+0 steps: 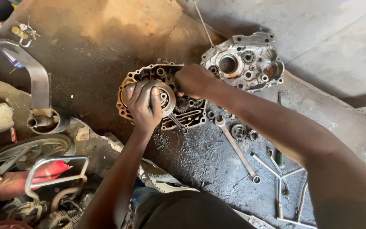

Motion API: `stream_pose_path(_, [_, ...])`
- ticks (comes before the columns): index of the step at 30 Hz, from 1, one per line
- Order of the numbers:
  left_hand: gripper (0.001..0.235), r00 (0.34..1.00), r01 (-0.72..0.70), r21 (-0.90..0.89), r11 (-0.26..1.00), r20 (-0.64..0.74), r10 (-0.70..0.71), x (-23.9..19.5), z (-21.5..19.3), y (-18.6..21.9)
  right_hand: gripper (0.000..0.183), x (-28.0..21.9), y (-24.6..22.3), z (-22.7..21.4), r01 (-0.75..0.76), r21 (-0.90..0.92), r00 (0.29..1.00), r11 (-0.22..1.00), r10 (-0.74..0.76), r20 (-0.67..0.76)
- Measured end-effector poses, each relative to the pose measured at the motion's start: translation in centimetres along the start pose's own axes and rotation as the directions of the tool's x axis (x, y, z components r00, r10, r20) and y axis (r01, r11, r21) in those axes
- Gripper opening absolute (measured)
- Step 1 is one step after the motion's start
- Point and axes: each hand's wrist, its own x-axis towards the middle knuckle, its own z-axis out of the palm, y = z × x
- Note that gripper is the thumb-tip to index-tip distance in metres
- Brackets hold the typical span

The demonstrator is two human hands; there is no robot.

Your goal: Aligning and assembling internal gears and shafts within a motorcycle engine gearbox casing on a workbench.

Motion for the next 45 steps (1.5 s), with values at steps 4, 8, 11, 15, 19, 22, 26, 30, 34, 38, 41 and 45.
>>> stream_pose_path(4, [0.029, 1.0, -0.004, -0.013, 1.0, 0.002, 0.004, -0.1, 0.0, 0.3, 0.023, -7.0, -0.9, -7.4, 0.127, 0.171, 0.955, 0.977, -0.073, -0.289])
stream_pose_path(8, [0.038, 0.995, 0.039, -0.026, 0.999, 0.088, -0.037, 0.1, -0.9, 0.9, 0.023, -16.4, -0.7, -8.0, 0.412, 0.538, 0.743, 0.736, 0.07, -0.665])
stream_pose_path(11, [0.035, 0.998, 0.001, -0.051, 0.999, 0.063, 0.002, -0.2, -0.5, 0.3, 0.019, -21.3, 1.3, -1.6, 0.348, 0.74, 0.745, 0.576, 0.309, -0.591])
stream_pose_path(15, [0.03, 0.998, 0.014, -0.145, 0.989, 0.057, -0.006, 0.0, -0.8, 0.7, 0.028, -22.8, 6.8, 12.7, -0.386, 0.588, 0.745, 0.711, 0.616, -0.256])
stream_pose_path(19, [0.027, 0.998, -0.006, -0.114, 0.994, 0.066, 0.013, -0.2, -0.8, 0.2, 0.032, -24.1, 9.1, 17.8, -0.415, 0.659, 0.681, 0.627, 0.695, -0.232])
stream_pose_path(22, [0.034, 0.998, 0.016, -0.085, 0.996, 0.068, -0.01, -1.0, -0.4, -0.1, 0.032, -23.1, 8.6, 16.4, -0.461, 0.633, 0.654, 0.622, 0.72, -0.231])
stream_pose_path(26, [0.034, 0.999, -0.036, 0.004, 0.999, 0.035, 0.036, -1.9, 0.6, -1.6, 0.033, -18.4, 9.7, 17.7, -0.466, 0.556, 0.699, 0.689, 0.671, -0.246])
stream_pose_path(30, [0.036, 1.0, -0.018, 0.023, 1.0, 0.016, 0.017, -2.3, 1.1, -2.3, 0.04, -15.7, 8.3, 17.5, -0.699, 0.389, 0.617, 0.6, 0.781, -0.096])
stream_pose_path(34, [0.031, 0.999, 0.022, 0.025, 0.999, 0.039, -0.023, -1.6, -0.2, -1.0, 0.042, -15.4, 8.3, 17.7, -0.692, 0.418, 0.621, 0.589, 0.781, -0.072])
stream_pose_path(38, [0.032, 0.999, 0.044, -0.005, 0.999, 0.01, -0.044, -1.6, 0.3, -0.8, 0.039, -16.1, 8.1, 16.9, -0.629, 0.472, 0.647, 0.618, 0.752, -0.122])
stream_pose_path(41, [0.034, 0.998, 0.055, -0.017, 0.998, -0.009, -0.056, -1.9, 0.8, -1.2, 0.041, -19.0, 9.2, 13.8, -0.464, 0.582, 0.707, 0.668, 0.675, -0.211])
stream_pose_path(45, [0.033, 0.999, 0.01, 0.079, 0.997, -0.048, -0.006, -1.9, 1.2, -1.4, 0.03, -23.3, 3.9, -0.8, -0.131, 0.769, 0.793, 0.626, 0.531, -0.298])
